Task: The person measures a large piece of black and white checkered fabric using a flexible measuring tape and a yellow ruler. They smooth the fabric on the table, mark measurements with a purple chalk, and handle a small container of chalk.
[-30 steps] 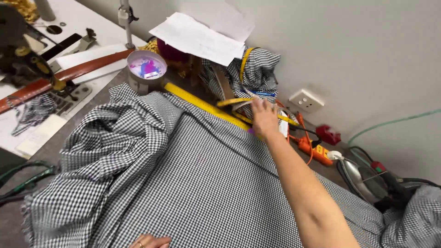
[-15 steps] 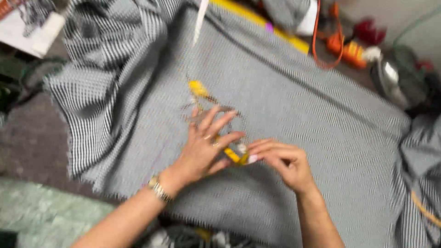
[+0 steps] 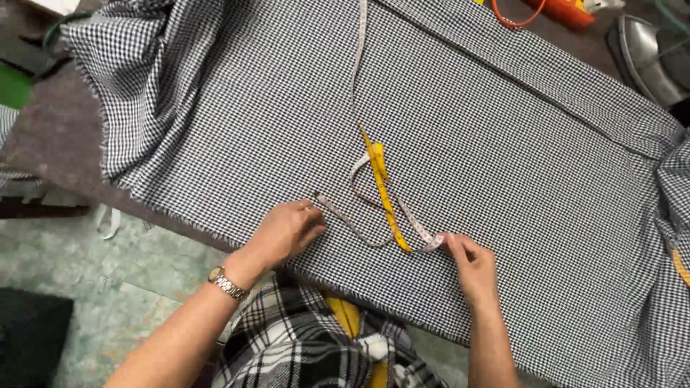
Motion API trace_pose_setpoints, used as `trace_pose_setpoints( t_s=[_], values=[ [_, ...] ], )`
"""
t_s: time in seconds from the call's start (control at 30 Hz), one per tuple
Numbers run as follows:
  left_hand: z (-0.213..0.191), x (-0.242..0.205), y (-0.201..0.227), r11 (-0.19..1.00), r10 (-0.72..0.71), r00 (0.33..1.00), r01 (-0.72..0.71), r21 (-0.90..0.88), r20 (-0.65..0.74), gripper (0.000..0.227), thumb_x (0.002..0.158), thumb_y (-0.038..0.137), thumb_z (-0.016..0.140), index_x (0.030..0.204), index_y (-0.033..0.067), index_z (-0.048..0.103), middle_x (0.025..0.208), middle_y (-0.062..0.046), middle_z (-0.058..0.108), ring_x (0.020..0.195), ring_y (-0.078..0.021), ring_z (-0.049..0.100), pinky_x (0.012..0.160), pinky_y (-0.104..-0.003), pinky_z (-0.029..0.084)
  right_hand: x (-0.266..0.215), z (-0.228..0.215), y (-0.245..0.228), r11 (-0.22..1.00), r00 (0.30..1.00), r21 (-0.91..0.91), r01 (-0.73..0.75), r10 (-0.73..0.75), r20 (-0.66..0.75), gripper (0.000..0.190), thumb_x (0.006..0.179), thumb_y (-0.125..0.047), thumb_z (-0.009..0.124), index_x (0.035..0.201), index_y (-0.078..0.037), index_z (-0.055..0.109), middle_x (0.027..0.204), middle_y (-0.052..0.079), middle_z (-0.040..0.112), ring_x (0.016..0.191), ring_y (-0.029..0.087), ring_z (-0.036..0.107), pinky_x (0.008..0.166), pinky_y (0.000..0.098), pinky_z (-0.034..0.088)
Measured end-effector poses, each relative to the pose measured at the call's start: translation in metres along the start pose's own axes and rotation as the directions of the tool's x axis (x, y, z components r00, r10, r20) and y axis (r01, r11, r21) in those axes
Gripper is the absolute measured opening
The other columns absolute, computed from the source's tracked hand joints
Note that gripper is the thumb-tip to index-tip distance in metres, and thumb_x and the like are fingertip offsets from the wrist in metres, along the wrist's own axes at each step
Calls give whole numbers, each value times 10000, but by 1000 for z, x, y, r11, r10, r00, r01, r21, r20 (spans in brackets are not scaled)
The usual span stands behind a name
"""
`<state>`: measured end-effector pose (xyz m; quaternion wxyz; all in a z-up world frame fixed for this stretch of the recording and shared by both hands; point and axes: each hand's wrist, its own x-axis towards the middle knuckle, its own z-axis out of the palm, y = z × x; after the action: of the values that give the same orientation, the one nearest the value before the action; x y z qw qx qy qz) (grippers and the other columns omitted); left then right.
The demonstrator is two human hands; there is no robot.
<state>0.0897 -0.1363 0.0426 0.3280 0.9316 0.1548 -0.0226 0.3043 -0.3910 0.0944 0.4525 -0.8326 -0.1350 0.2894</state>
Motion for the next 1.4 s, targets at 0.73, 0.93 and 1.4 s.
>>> trace_pose_setpoints(
  t_s=[0.73,0.93,1.4],
  values=[
    [-57,33,-26,995,58,996,-63,-72,-64,166,902,213,621,995,89,681,963,-103,657,993,-307,635,878,-391,495,25,61,-9,889,956,-394,235,-284,-71,137,812,-40,742,938,-50,691,949,133,665,951,330,635,835,409,515],
    [-67,34,-37,972,146,989,-146,-187,-14,162,904,207,610,918,58,672,852,-150,654,917,-341,637,844,-424,504,46,79,21,741,949,-625,246,-316,-1,84,786,-104,753,848,-106,697,910,95,630,946,311,600,891,435,457],
    [-107,15,-51,416,-293,915,384,-824,278,263,892,303,594,1072,122,657,1030,-36,726,973,-156,701,883,-270,587,17,231,-125,923,909,-321,214,-68,411,171,838,-186,727,965,-145,620,626,-41,553,503,78,408,446,241,346]
  ],
)
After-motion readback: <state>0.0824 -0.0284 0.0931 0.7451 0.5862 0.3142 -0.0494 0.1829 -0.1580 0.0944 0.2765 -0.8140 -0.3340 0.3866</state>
